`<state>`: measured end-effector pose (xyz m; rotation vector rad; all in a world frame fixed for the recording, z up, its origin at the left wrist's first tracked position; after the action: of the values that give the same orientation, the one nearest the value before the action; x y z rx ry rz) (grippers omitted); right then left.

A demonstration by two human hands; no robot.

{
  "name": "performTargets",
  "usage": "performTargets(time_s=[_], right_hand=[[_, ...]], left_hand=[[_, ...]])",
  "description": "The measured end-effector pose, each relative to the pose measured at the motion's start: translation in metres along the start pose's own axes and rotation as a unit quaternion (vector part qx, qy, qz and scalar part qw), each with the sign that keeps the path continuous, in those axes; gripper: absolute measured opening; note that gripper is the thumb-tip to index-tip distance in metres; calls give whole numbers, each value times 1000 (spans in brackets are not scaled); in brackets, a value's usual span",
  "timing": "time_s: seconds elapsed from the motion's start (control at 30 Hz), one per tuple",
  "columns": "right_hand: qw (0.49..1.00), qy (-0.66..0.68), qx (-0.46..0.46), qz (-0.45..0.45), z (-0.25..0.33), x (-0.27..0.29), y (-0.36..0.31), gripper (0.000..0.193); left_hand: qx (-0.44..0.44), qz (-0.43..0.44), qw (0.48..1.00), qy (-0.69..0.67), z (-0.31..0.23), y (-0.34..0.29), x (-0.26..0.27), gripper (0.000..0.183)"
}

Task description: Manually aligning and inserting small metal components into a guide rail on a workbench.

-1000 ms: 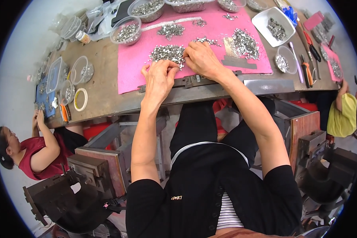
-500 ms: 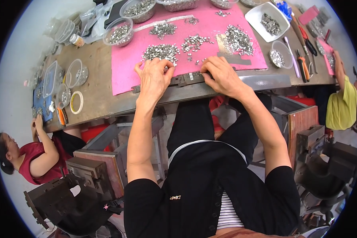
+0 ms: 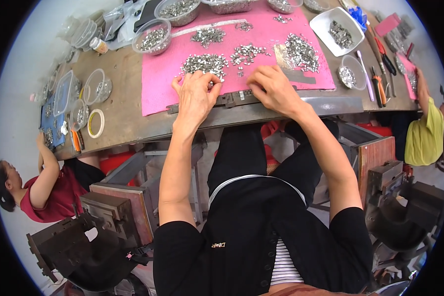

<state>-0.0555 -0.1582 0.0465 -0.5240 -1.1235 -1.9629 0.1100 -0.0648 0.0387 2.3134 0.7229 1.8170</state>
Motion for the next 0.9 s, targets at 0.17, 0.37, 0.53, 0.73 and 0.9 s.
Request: performTargets(time_s=[0.17,0.37,0.53,0.73,0.9], right_hand=[[999,-15,-5,-31,-20,-30,35,10],[999,-18,-45,-5,-28,-47,47,10],[999,5,-54,1,-32,-43,46,9],[998,41,-52,-23,-25,-13,31,7],[990,45,-132,-26,-33,34,1,9]], left_hand=[[-11,-8,1000,3,-2,2,-4,5],[-14,-27,999,20,2,-2,-4,7],[-14,-22,1000,14,1,-1,-4,7],[-11,-10,1000,9,-1,0,-1,4],[-69,-57,994,-63,-38,-5,7,5]])
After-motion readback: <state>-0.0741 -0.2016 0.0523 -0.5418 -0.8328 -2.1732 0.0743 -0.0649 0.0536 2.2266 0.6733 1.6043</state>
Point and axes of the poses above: each hand's wrist, its own y-axis towards the middle knuckle, its own x-axis out of the back of the hand, z = x × y, the point moved 7 cm from there along y, towards the middle knuckle, and after that the axes turned 13 degrees about y, right-handed, at the moved point
